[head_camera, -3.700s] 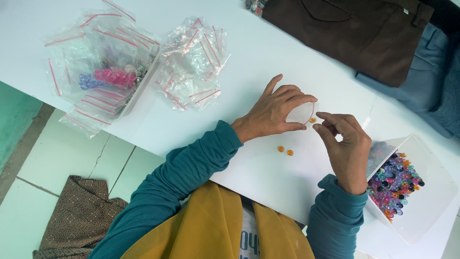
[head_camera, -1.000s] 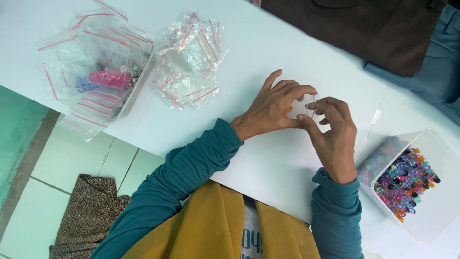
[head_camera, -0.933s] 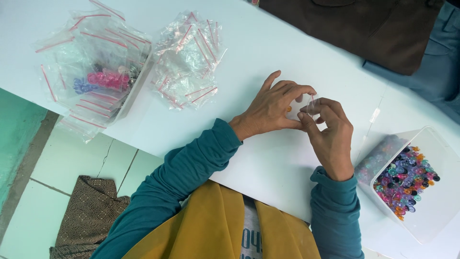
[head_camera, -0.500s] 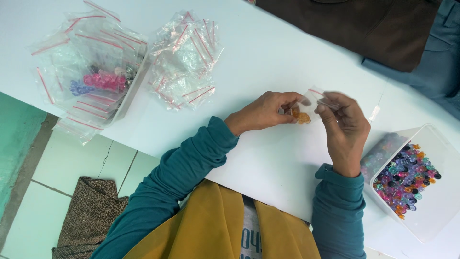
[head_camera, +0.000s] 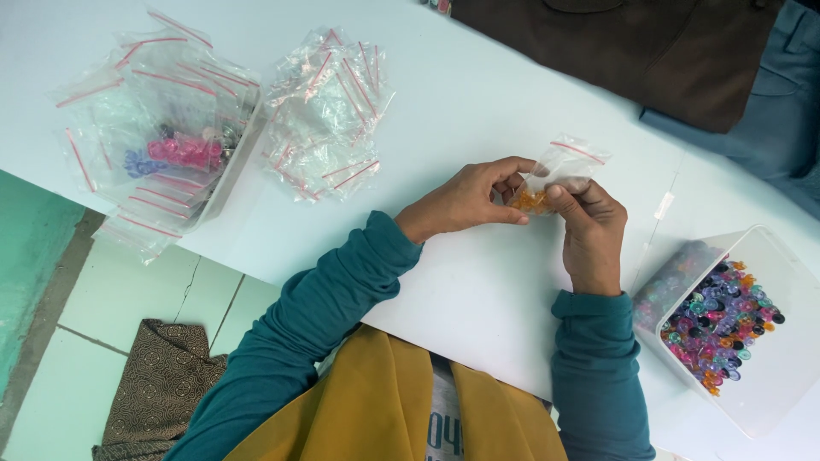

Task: Sorting colorful buttons from a container into small plastic bags

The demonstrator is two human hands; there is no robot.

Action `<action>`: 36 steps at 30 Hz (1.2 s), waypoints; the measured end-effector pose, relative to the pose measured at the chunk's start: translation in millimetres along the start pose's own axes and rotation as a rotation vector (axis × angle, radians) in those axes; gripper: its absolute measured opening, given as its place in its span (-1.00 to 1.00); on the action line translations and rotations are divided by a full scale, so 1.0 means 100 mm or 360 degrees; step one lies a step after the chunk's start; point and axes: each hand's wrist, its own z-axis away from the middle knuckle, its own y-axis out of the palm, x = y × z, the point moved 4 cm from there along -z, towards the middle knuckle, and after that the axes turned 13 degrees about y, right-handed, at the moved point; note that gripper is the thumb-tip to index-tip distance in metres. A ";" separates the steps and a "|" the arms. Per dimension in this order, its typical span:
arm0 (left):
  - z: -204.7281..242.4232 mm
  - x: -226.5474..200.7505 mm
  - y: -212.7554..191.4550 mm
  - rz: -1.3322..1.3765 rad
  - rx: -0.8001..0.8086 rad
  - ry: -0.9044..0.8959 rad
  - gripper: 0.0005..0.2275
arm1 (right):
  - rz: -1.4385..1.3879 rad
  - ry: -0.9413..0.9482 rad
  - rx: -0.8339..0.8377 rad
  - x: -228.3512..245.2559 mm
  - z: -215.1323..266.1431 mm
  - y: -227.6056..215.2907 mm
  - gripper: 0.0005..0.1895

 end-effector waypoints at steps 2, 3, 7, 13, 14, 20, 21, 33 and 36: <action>0.00 0.03 0.02 -0.0001 -0.0001 -0.0003 -0.46 | -0.0060 0.0035 0.0001 -0.07 -0.02 -0.01 -0.92; 0.00 0.05 0.03 -0.0007 -0.0006 -0.0003 -0.50 | -0.0121 0.0066 0.0007 -0.11 -0.03 -0.01 -0.92; 0.00 -0.03 0.03 0.0013 -0.0063 0.0010 -0.52 | -0.0001 0.0041 0.0018 0.12 0.10 0.16 -0.89; -0.01 -0.07 0.02 -0.0014 -0.0080 0.0077 -0.55 | 0.0204 -0.0046 -0.0004 0.19 0.13 0.12 -0.91; -0.02 -0.11 0.01 -0.0029 -0.0089 0.0083 -0.62 | 0.0251 -0.0072 -0.0004 0.17 0.11 0.11 -0.90; -0.07 -0.19 -0.07 -0.0142 -0.0287 0.0107 -0.83 | 0.0311 -0.0166 -0.0015 0.29 0.18 0.21 -0.85; -0.06 -0.18 -0.08 -0.0152 -0.0336 0.0117 -0.84 | 0.0347 -0.0176 -0.0001 0.30 0.18 0.22 -0.85; -0.02 -0.15 -0.06 -0.0093 -0.0392 -0.0009 -0.90 | 0.0538 -0.0338 -0.0069 0.13 0.13 0.14 -0.73; -0.04 -0.14 -0.06 -0.0029 -0.0431 0.0077 -0.88 | 0.0474 -0.0329 -0.0115 0.14 0.13 0.13 -0.71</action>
